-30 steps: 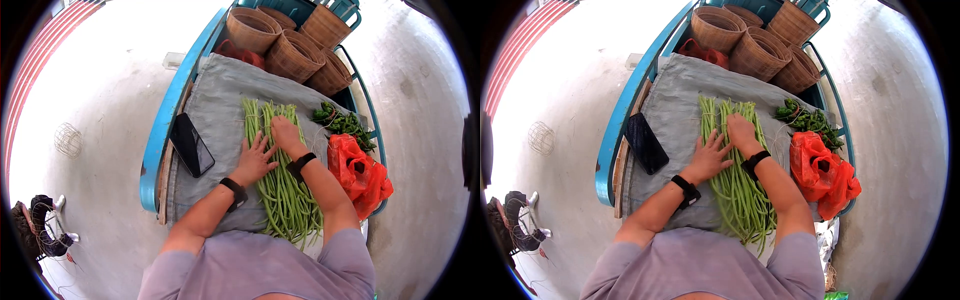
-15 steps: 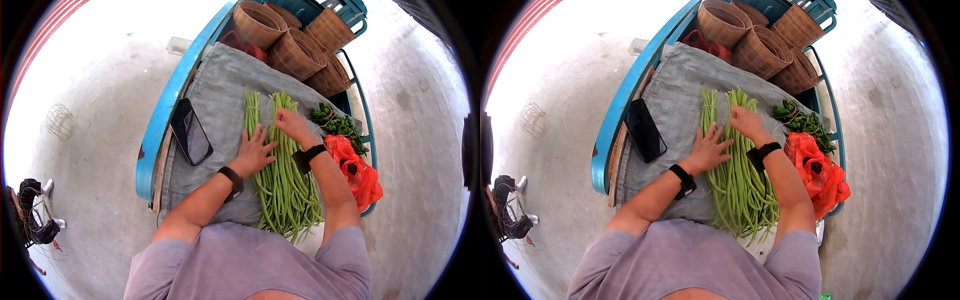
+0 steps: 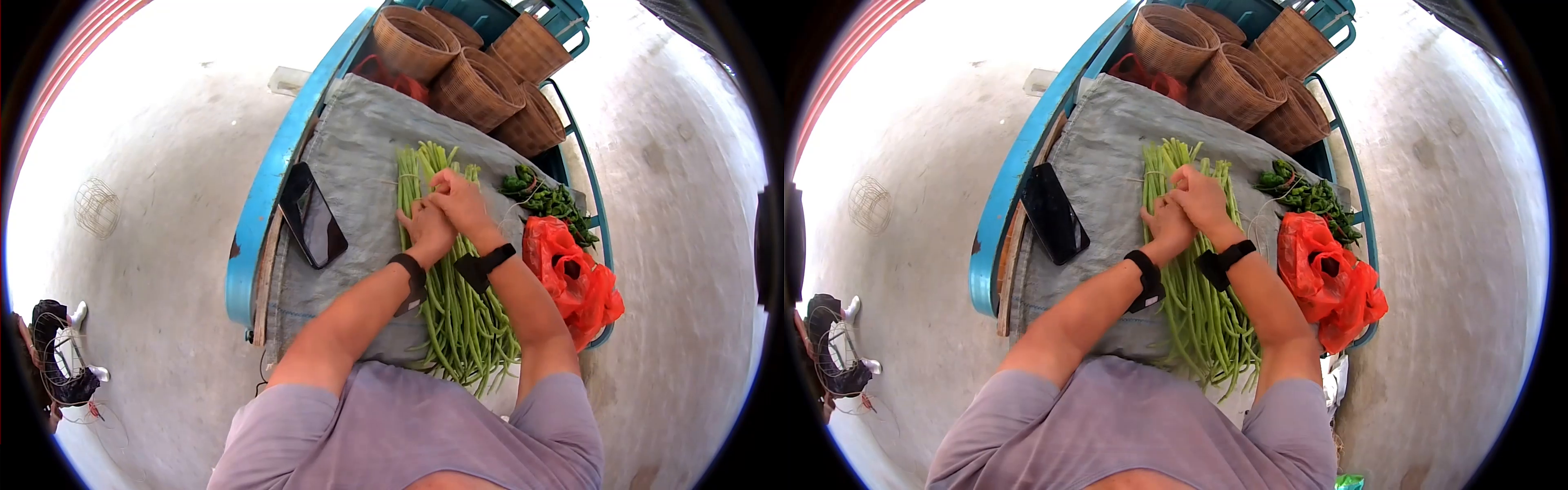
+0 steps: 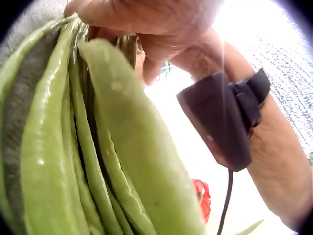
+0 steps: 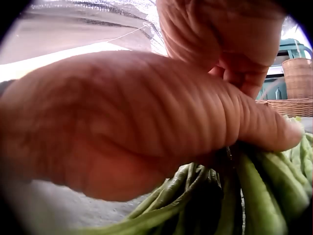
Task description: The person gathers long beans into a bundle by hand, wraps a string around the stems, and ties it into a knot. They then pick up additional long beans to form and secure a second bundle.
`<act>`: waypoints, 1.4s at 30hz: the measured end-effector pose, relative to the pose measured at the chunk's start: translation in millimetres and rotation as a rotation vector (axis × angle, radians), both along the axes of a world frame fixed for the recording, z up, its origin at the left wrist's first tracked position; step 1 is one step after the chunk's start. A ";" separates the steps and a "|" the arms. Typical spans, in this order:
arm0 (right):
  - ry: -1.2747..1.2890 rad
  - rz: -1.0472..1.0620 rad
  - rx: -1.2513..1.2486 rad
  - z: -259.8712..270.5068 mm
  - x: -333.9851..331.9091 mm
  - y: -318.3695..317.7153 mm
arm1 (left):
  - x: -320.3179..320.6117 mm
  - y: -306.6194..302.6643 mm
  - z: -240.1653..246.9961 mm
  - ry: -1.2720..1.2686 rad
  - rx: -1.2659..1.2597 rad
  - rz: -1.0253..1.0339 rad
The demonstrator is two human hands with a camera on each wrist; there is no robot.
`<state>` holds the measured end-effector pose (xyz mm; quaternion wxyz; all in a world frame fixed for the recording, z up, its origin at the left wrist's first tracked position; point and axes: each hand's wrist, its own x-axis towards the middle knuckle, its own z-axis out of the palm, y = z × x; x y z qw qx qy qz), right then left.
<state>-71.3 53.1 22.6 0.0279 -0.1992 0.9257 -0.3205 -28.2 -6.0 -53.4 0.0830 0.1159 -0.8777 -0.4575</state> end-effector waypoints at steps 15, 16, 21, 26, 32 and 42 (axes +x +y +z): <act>-0.204 -0.103 -0.413 -41.7 -4.3 45.7 | -8.1 -16.1 -11.5 -0.095 0.246 -0.057; -0.194 -0.121 -0.395 -43.1 -3.6 43.7 | -7.8 -15.1 -11.0 -0.091 0.243 -0.050; 0.305 -0.178 -0.132 -53.8 -14.7 36.7 | -6.9 -13.5 -17.6 -0.057 0.190 -0.063; 0.171 -0.259 0.004 -39.1 -10.7 36.3 | -4.1 -13.1 -13.0 -0.078 0.153 -0.050; 0.361 -0.249 -0.253 0.9 -1.5 50.3 | -0.5 -11.5 -3.6 -0.058 0.126 -0.047; 0.048 -0.739 -0.259 13.9 3.5 212.7 | 6.9 -17.2 -11.4 0.006 0.130 -0.293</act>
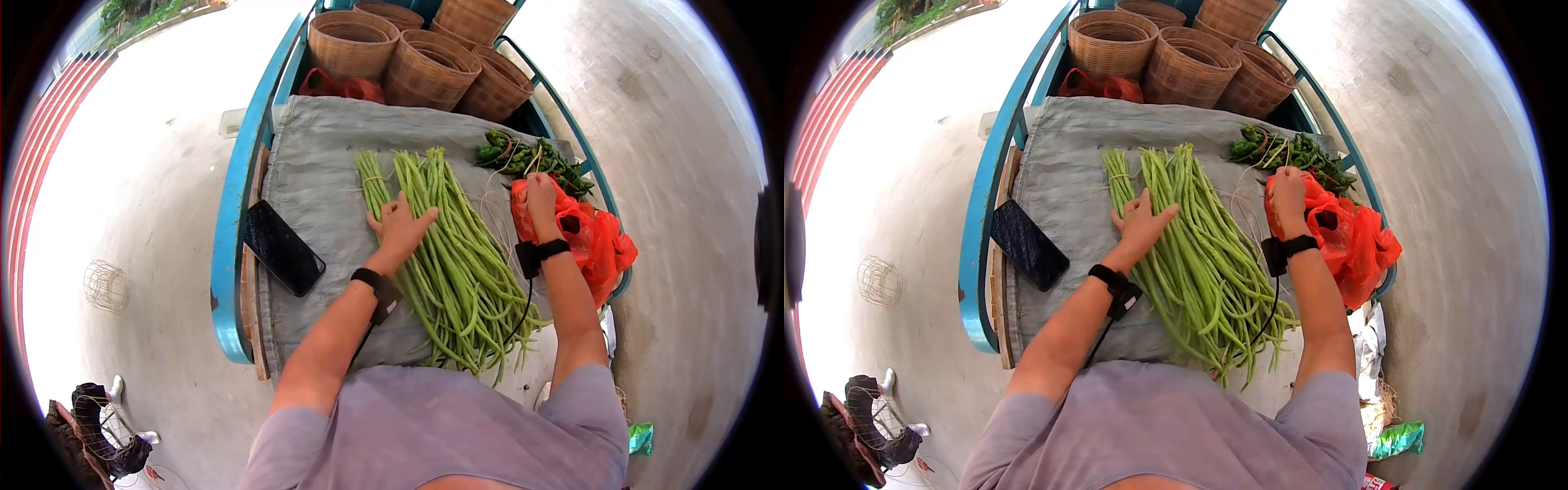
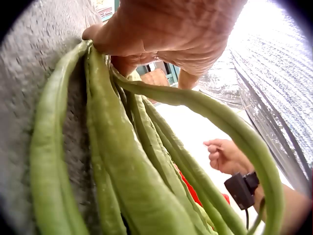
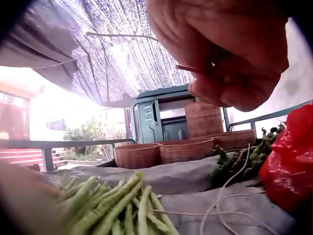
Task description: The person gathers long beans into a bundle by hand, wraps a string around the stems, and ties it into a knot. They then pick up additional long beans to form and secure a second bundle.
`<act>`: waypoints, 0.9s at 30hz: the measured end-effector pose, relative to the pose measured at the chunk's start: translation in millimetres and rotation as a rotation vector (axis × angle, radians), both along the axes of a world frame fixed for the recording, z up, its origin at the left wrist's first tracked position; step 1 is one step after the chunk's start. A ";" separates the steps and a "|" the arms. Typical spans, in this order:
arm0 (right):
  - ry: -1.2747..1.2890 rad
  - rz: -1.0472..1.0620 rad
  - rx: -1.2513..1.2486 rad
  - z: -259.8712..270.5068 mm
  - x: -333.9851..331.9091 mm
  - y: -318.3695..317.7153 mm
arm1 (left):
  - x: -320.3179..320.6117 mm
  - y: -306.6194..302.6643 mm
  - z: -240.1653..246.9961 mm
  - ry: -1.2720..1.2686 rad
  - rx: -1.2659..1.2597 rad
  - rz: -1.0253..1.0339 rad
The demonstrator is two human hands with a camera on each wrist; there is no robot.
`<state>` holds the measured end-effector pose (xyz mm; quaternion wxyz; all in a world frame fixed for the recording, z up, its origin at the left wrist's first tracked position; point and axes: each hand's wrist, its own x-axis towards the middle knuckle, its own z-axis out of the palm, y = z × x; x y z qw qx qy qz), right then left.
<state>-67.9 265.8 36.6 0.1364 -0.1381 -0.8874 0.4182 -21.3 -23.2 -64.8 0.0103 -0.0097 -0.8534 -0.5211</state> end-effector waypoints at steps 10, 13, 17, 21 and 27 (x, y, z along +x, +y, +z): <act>-0.231 -0.045 1.038 -28.9 31.7 3.3 | 20.3 -33.7 3.7 0.058 -0.099 0.221; -0.174 0.301 0.777 -15.5 18.8 -40.6 | 17.5 -42.8 -19.4 0.029 0.031 0.251; -0.074 0.640 0.584 1.3 16.0 -136.2 | 24.0 -41.7 -16.1 0.088 -0.007 0.158; 0.133 0.698 0.735 -35.1 -13.8 -194.0 | 34.3 -38.3 -13.8 0.244 -0.289 0.064; 0.142 0.708 0.972 -73.9 -49.2 -223.6 | 37.0 -41.5 -11.8 0.214 -0.319 0.037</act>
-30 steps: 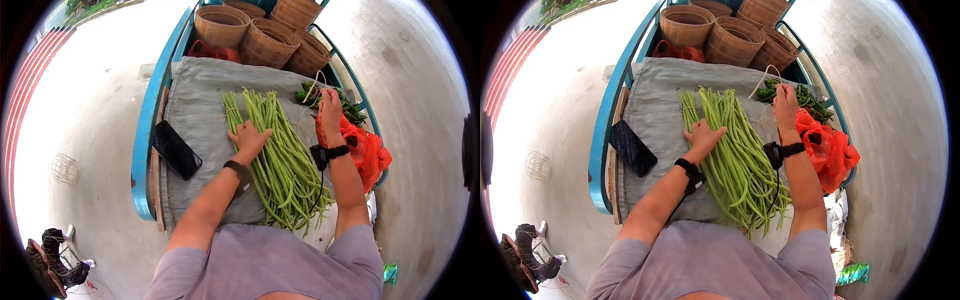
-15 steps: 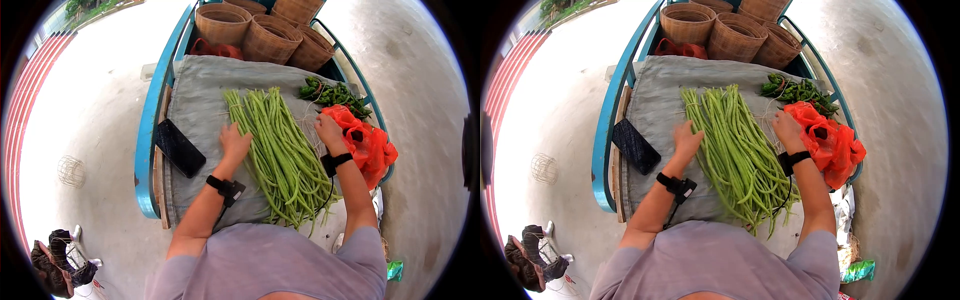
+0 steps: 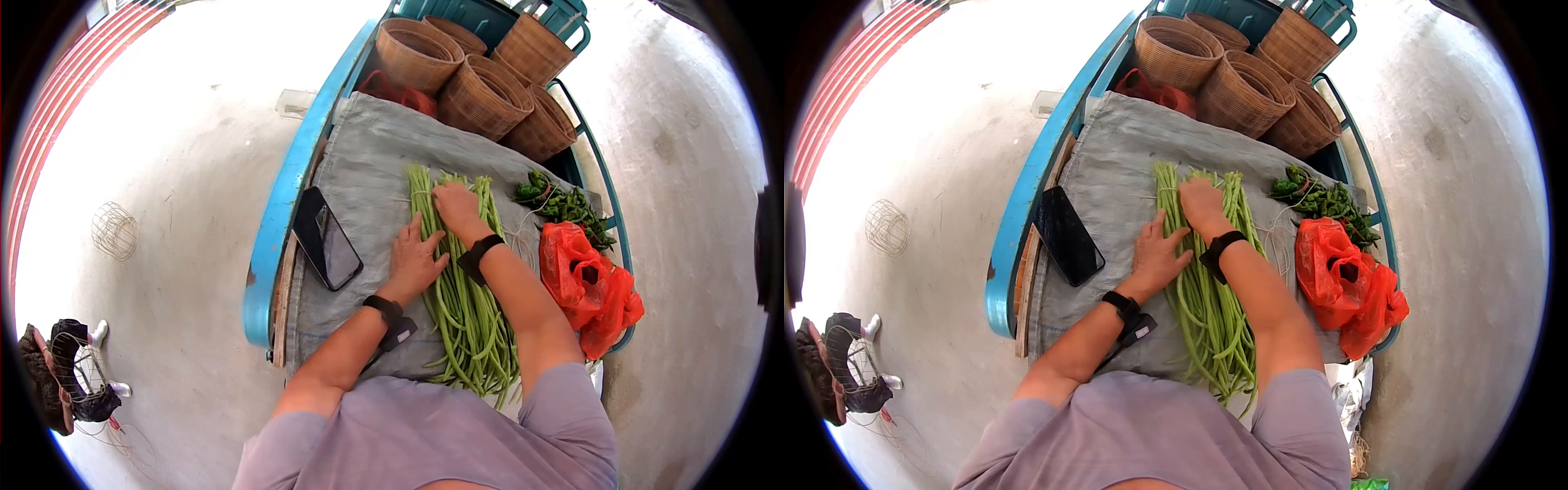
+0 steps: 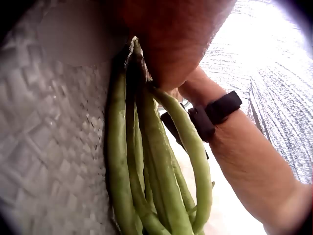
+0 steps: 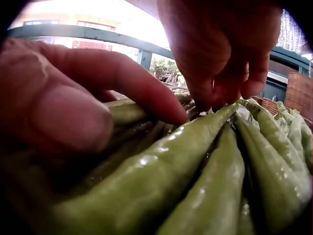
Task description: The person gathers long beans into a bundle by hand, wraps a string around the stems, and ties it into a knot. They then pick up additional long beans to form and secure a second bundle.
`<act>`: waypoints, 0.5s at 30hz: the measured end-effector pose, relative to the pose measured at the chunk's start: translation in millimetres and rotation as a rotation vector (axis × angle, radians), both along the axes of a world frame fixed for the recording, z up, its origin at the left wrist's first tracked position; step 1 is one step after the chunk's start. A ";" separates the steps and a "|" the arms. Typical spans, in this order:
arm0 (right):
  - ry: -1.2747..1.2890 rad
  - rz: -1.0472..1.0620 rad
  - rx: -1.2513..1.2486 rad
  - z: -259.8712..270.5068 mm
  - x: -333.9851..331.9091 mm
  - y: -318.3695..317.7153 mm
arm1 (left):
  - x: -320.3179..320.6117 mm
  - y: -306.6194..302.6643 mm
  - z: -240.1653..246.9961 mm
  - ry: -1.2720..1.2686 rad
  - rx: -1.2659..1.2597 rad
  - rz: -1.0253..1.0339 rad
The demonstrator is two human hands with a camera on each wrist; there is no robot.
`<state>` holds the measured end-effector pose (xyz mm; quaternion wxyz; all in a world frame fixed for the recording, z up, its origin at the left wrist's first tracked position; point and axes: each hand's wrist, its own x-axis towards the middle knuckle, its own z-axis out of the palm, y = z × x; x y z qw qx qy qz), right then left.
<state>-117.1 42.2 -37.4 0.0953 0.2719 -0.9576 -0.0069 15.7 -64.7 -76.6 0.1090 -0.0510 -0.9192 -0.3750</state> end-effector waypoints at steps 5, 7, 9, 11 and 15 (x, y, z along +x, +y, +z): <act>-0.043 -0.024 -0.098 -10.1 -12.2 4.1 | 2.4 2.7 -5.3 0.098 0.012 0.040; -0.059 -0.032 -0.151 -5.5 -10.7 3.2 | 1.7 4.9 -5.4 0.102 -0.009 0.051; -0.078 -0.049 -0.226 0.4 -6.4 -1.9 | 1.8 4.6 -5.6 0.106 0.005 0.054; -0.102 -0.071 -0.313 10.5 0.4 -8.3 | 3.9 3.2 -6.3 0.097 0.017 0.057; -0.610 -0.049 -0.428 27.3 -13.9 3.1 | 4.8 2.5 -0.7 0.065 0.023 0.046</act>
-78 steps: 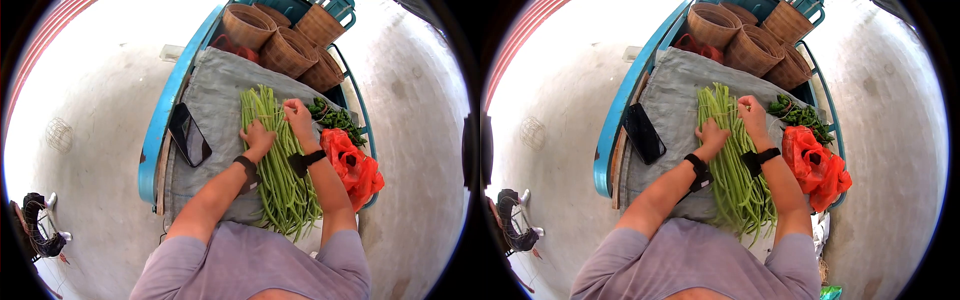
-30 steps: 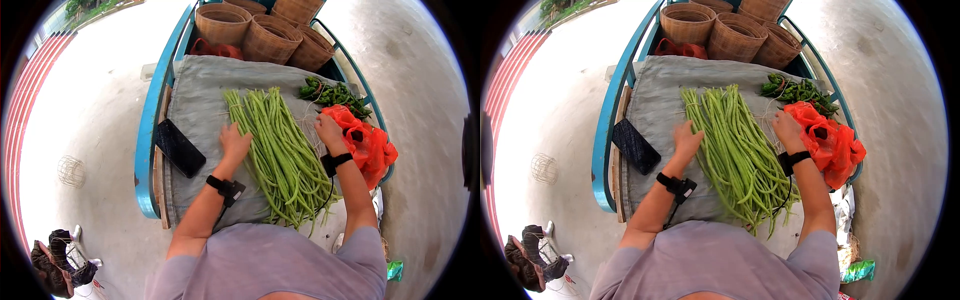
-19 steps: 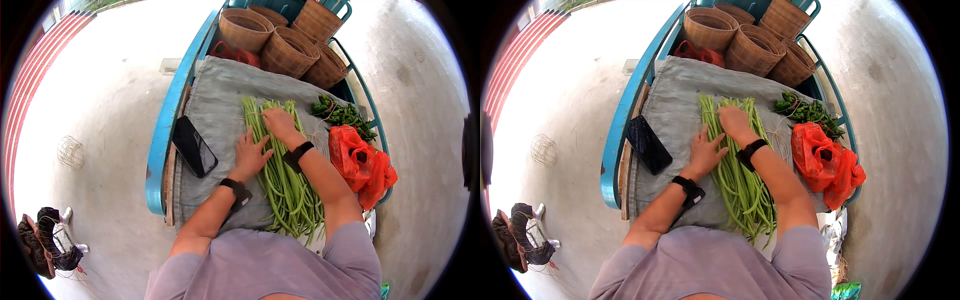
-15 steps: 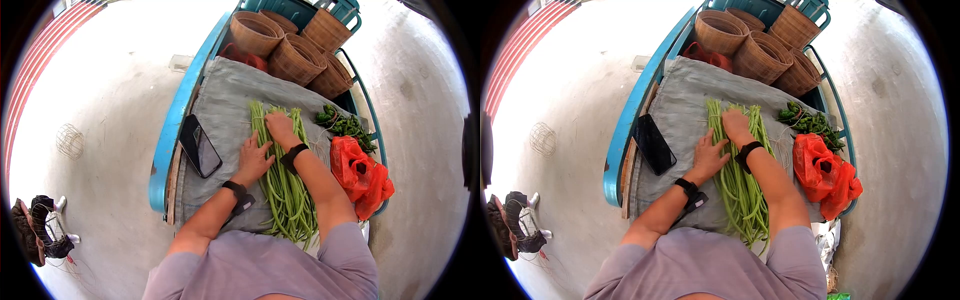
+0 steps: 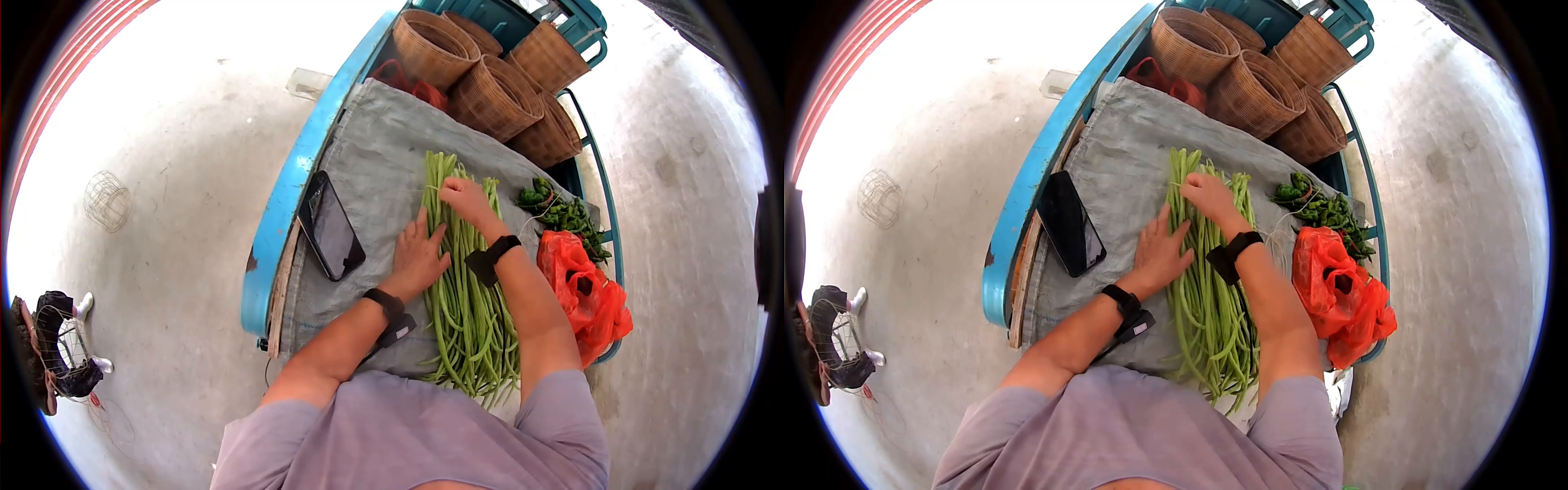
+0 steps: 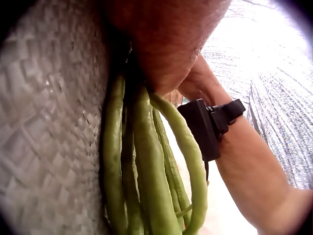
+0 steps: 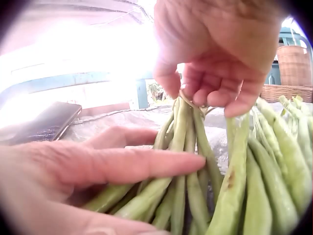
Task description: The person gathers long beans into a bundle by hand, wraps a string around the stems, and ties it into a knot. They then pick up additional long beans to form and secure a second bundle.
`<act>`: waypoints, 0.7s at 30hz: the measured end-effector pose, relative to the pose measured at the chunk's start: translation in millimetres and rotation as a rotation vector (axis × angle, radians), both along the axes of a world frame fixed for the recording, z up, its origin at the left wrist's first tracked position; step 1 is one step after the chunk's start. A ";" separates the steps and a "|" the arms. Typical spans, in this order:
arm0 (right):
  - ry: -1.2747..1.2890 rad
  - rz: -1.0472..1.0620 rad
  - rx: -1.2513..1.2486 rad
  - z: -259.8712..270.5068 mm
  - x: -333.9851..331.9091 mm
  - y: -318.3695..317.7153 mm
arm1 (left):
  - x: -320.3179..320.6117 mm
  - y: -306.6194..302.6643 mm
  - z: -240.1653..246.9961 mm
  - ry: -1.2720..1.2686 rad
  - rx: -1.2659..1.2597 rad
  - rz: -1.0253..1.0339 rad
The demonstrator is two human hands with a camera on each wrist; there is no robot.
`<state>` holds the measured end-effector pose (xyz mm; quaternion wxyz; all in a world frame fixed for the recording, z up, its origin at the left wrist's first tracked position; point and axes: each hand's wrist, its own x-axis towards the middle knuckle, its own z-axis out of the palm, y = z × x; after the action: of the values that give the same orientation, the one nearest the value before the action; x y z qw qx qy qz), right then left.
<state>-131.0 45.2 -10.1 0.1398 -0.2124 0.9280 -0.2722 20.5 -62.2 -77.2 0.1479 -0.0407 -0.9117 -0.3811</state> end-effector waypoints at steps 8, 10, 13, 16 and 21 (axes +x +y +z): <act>-0.299 -0.321 -0.876 92.1 26.7 -6.9 | -2.6 1.7 -2.6 -0.066 -0.015 -0.011; -0.096 -0.295 -0.743 97.8 28.1 22.5 | -2.7 2.1 -1.5 -0.116 -0.029 -0.028; 0.000 -0.456 -0.631 95.9 32.3 83.5 | -3.0 -0.3 -1.1 -0.152 -0.059 -0.068; -0.108 -0.839 -0.605 49.0 45.1 167.2 | -4.9 -2.5 0.6 -0.173 -0.025 -0.108; 0.433 -0.701 0.382 -31.1 89.6 264.7 | -16.3 -8.1 -10.7 -0.138 0.290 -0.098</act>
<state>-41.4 309.9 -41.2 -0.1215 0.0920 0.9854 -0.0763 4.2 -70.4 -87.9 0.0705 -0.0369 -0.8520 -0.5175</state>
